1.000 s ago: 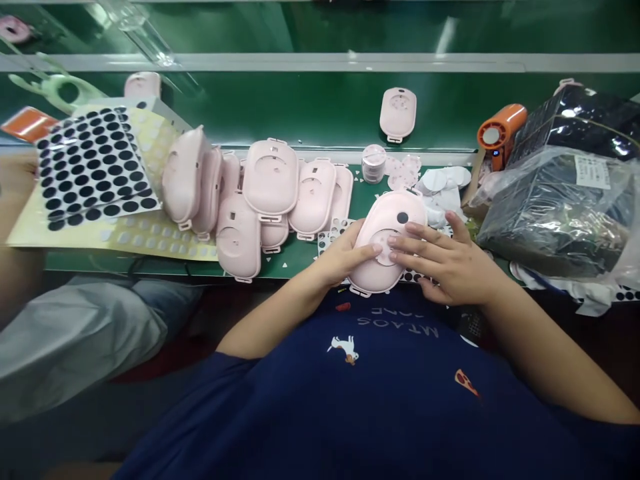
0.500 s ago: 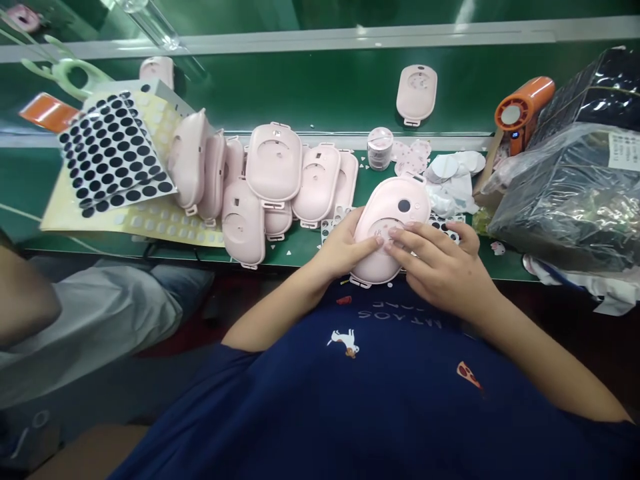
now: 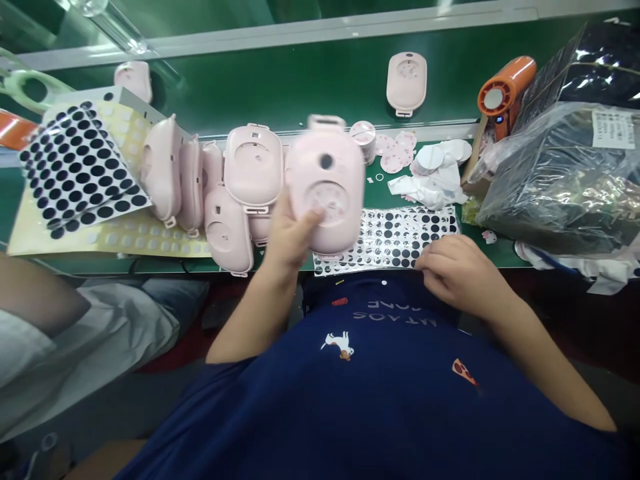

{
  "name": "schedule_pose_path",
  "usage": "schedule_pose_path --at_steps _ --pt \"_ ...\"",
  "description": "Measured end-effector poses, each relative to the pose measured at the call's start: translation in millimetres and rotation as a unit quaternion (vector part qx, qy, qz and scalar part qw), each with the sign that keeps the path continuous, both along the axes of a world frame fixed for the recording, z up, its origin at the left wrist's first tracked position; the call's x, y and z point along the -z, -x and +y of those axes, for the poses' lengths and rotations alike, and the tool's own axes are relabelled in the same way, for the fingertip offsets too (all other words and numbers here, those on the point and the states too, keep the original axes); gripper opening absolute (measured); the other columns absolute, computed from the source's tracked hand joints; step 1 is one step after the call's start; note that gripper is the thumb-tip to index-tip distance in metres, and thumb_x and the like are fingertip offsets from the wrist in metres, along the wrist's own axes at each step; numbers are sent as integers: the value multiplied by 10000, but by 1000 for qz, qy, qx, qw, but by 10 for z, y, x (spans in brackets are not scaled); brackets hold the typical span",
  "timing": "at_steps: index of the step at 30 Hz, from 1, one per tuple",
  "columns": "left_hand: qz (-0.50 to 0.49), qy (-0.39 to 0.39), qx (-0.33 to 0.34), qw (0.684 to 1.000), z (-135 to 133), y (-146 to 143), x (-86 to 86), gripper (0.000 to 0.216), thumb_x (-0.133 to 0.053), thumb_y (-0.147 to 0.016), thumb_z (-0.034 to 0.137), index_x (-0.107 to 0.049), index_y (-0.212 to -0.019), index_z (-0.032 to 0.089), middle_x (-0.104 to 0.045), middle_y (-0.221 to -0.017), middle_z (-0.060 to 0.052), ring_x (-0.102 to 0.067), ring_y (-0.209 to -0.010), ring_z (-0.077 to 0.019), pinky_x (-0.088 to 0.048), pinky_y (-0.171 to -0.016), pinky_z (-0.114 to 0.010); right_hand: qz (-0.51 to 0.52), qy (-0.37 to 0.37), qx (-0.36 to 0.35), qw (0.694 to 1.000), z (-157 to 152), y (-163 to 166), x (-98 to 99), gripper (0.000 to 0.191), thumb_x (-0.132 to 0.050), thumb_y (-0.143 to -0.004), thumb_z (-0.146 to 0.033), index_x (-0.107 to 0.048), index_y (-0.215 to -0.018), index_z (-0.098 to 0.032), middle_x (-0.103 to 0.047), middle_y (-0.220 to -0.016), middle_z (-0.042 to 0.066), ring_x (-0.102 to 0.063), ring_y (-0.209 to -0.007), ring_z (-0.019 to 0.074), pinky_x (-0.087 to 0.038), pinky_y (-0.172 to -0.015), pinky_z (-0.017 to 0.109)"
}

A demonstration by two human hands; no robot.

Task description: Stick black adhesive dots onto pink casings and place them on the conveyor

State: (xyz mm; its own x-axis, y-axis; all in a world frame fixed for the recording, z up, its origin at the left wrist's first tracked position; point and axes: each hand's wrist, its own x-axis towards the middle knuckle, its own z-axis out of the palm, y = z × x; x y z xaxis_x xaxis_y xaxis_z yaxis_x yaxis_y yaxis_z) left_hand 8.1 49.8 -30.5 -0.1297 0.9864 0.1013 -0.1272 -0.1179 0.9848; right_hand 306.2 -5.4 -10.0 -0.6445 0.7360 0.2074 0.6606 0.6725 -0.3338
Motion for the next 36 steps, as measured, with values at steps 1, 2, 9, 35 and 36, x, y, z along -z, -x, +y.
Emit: schedule_pose_path --at_steps 1,2,9,35,36 --pt "-30 -21 -36 999 40 65 1 609 -872 -654 492 -642 -1159 242 -721 -1110 -49 -668 -1133 -270 -521 -1051 -412 -24 47 17 998 -17 -47 35 184 -536 -922 -171 -711 -917 -227 -732 -868 26 -642 -824 197 -451 -772 360" --pt "-59 -31 -58 996 74 102 7 592 -866 -649 473 -645 -1153 252 -723 -1103 -41 -665 -1144 -264 -521 -1057 -403 -44 82 40 995 -24 -68 78 195 -527 -930 -179 -718 -937 -218 -737 -883 35 -651 -825 202 -457 -762 357" --pt "-124 72 -6 990 68 -427 443 686 -824 -673 521 -598 -1263 253 -707 -1179 -75 -623 -1238 -296 -506 -1075 -414 -106 118 145 977 115 299 387 244 -502 -938 -192 -735 -1010 -204 -724 -986 90 -641 -918 250 -444 -791 376" --pt "90 -13 41 995 -197 -634 337 609 -769 -791 549 -560 -1270 237 -608 -1248 -94 -556 -1254 -316 -411 -1127 -449 423 184 233 856 182 471 -150 151 -711 -871 -368 -610 -855 -257 -665 -830 3 -618 -721 156 -532 -642 302" --pt "105 -24 52 993 -215 -632 300 596 -768 -798 536 -564 -1270 235 -612 -1246 -94 -553 -1258 -319 -406 -1133 -455 434 171 242 851 205 496 -186 166 -728 -864 -383 -616 -856 -260 -669 -837 2 -623 -720 153 -537 -639 299"
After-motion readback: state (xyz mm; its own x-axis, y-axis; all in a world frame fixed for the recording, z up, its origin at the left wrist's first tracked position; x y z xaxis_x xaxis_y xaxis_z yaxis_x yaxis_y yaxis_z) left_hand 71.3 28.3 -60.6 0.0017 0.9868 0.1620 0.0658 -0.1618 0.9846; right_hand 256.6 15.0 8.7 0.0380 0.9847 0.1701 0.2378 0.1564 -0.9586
